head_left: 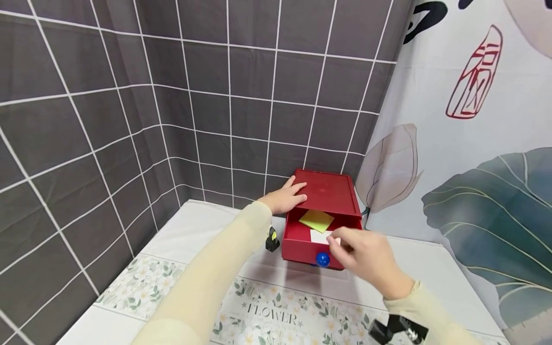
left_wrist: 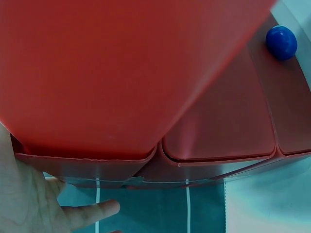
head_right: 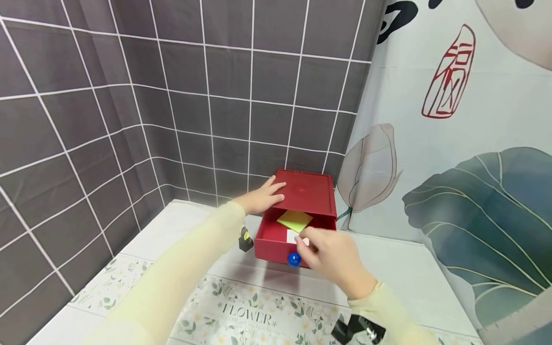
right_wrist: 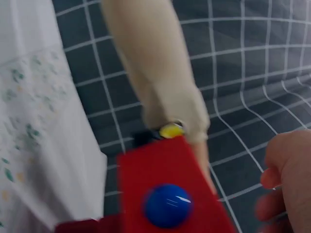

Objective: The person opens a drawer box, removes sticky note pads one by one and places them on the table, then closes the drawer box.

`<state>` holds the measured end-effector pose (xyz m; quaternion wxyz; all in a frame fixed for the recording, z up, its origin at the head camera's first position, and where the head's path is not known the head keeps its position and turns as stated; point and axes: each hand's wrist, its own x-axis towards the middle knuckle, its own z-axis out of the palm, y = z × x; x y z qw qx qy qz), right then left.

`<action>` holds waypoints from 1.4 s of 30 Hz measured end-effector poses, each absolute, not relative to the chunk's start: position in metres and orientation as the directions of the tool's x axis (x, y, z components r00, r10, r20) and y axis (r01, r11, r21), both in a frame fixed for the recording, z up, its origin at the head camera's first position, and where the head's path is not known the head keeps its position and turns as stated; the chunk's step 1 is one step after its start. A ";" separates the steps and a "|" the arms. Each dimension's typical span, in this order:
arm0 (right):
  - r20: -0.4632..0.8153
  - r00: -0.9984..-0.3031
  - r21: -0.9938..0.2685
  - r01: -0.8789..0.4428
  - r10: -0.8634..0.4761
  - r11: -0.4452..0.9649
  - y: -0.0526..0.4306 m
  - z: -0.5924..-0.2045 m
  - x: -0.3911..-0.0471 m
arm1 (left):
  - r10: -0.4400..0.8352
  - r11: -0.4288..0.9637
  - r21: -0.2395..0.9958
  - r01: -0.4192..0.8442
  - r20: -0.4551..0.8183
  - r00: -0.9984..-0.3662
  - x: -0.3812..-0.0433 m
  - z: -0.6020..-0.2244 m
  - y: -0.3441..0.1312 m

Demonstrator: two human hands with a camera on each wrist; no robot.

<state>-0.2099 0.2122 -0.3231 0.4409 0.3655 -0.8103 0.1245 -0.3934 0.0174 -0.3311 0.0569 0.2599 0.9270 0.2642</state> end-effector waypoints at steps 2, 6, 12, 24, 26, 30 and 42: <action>0.746 -0.456 0.053 -0.686 -0.485 0.726 0.218 -0.313 -0.218 | 0.510 0.728 0.517 0.451 0.032 -0.860 -0.393 -0.330 0.017; 0.488 -0.722 -0.100 -0.605 -0.491 0.790 0.225 -0.301 -0.237 | 0.505 0.733 0.516 0.444 0.025 -0.863 -0.393 -0.329 0.017; 0.040 -0.838 -0.157 -0.543 -0.544 0.825 0.223 -0.302 -0.263 | 0.507 0.738 0.507 0.445 0.018 -0.862 -0.393 -0.329 0.018; -0.026 -0.771 -0.026 -0.636 -0.636 0.771 0.220 -0.319 -0.289 | 0.502 0.746 0.494 0.446 0.022 -0.865 -0.392 -0.330 0.018; 0.017 -0.774 0.025 -0.633 -0.633 0.774 0.220 -0.323 -0.292 | 0.501 0.748 0.491 0.447 0.025 -0.865 -0.392 -0.330 0.018; 0.070 -0.770 0.089 -0.629 -0.635 0.772 0.221 -0.329 -0.296 | 0.499 0.752 0.483 0.447 0.025 -0.866 -0.392 -0.329 0.018; 0.127 -0.713 0.171 -0.669 -0.690 0.723 0.216 -0.330 -0.297 | 0.498 0.755 0.481 0.445 0.020 -0.867 -0.390 -0.327 0.017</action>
